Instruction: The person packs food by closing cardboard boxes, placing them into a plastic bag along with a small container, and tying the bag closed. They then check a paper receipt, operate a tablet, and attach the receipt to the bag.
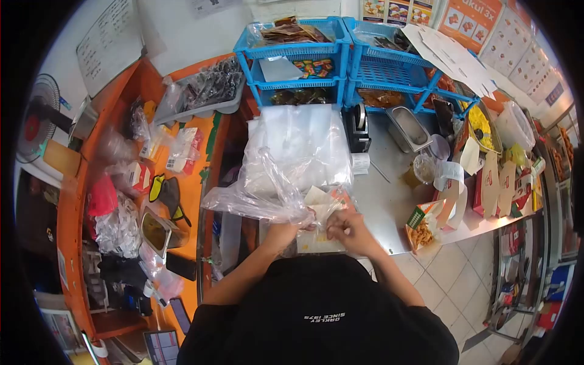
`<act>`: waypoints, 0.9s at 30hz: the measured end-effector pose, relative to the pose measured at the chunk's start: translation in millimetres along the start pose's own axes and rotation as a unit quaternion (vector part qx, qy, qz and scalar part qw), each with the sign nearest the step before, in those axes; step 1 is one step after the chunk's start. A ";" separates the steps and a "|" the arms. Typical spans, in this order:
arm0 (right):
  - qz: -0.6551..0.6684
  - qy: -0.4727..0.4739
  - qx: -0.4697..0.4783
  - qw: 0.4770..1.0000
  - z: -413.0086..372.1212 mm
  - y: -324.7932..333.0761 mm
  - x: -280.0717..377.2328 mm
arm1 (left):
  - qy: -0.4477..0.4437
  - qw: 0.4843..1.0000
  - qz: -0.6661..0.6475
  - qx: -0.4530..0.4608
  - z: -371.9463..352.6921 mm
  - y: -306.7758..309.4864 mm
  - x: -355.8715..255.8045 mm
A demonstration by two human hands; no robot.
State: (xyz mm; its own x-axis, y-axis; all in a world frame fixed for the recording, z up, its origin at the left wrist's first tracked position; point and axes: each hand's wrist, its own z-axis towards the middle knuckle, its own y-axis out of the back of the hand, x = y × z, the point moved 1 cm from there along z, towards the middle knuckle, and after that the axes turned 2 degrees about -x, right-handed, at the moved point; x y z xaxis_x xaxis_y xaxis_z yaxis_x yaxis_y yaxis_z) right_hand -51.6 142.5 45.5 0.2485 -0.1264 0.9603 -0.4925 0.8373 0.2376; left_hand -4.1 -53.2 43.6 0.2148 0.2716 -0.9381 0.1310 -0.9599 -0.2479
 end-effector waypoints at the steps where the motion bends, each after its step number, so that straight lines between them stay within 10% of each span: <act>1: 0.103 -0.001 0.037 0.994 5.9 12.9 -6.9 | -0.004 1.000 -0.001 -0.001 1.2 -0.2 -4.2; 5: -0.023 -0.122 -0.383 0.915 56.5 71.3 -78.8 | 0.001 0.999 0.047 -0.020 4.9 13.0 -25.0; 7: -0.393 -0.078 -0.481 0.780 89.3 80.3 -154.2 | -0.096 0.992 -0.018 -0.076 -4.7 2.8 -34.5; 9: -0.403 -0.142 -0.401 0.811 112.9 80.4 -153.3 | -0.253 0.947 0.077 -0.182 -11.1 -3.8 -42.1; 11: -0.407 -0.197 -0.320 0.833 141.3 71.0 -130.4 | -0.483 0.737 0.262 -0.393 -35.7 -9.9 -72.6; 12: -0.138 -0.069 -0.322 0.934 149.2 60.7 -84.6 | -0.487 0.729 0.261 -0.404 -39.9 -3.6 -76.7; 13: 0.146 0.056 -0.285 0.946 150.1 49.1 -35.6 | -0.512 0.741 0.332 -0.281 -46.7 3.0 -78.4; 15: 0.281 0.086 -0.234 0.927 122.9 27.2 62.6 | -0.519 0.736 0.400 -0.168 -55.4 -6.1 -85.4; 17: 0.258 0.096 -0.162 0.948 88.9 14.0 84.6 | -0.327 0.930 0.166 -0.010 -38.0 -41.0 -106.0; 22: 0.230 -0.012 0.099 0.968 33.9 -10.5 65.0 | -0.235 0.958 -0.115 -0.118 -19.1 -44.9 -123.8; 24: 0.127 0.002 0.036 0.991 38.3 -2.9 33.1 | -0.221 0.954 -0.123 -0.163 -11.8 -35.3 -116.4; 27: 0.032 0.028 -0.311 0.950 94.4 32.0 -38.2 | -0.191 0.956 -0.165 -0.150 -13.4 -26.5 -107.7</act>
State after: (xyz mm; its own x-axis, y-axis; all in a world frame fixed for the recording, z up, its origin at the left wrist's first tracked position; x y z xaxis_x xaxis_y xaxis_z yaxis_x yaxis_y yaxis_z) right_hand -155.6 123.9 30.1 0.2881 -0.0515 0.9562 0.0751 0.9967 0.0311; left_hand -17.7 -56.1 154.5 -0.2477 0.4552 -0.8552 0.4140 -0.7484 -0.5182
